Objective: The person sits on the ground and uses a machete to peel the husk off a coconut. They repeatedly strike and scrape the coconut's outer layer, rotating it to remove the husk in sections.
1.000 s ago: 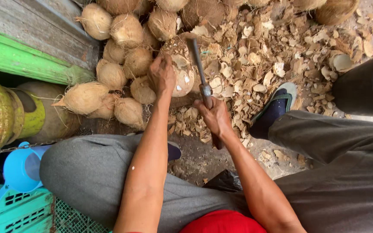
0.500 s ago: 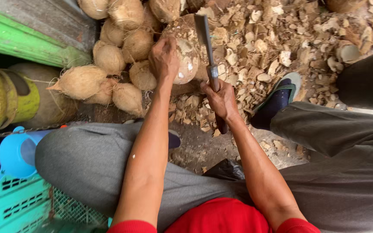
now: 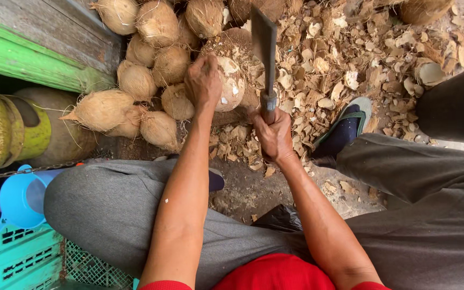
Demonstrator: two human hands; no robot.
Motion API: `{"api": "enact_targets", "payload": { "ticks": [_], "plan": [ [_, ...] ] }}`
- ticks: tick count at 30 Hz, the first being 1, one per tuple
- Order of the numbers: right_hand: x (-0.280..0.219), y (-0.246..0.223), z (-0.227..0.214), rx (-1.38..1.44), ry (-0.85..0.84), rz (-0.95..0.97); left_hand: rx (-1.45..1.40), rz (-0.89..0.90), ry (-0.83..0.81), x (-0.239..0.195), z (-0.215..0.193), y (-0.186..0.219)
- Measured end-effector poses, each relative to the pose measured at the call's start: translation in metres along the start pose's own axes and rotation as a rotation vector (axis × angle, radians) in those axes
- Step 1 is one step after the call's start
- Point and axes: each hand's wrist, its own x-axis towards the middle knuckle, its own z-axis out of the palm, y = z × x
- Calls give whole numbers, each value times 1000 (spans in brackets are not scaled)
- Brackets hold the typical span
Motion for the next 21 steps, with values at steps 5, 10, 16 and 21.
{"api": "enact_targets", "payload": {
  "ticks": [5,10,16,21],
  "plan": [
    [11,-1,5,-421,-67,321,9,20,16,8,0,7],
    [3,10,7,-282,88,-18,71,68,48,0,1,0],
    [16,3,2,-414,4,425,-77,49,63,-3,-5,13],
    [-10,6,-3,-301,3,202,-82,232,84,-25,-10,-5]
  ]
}}
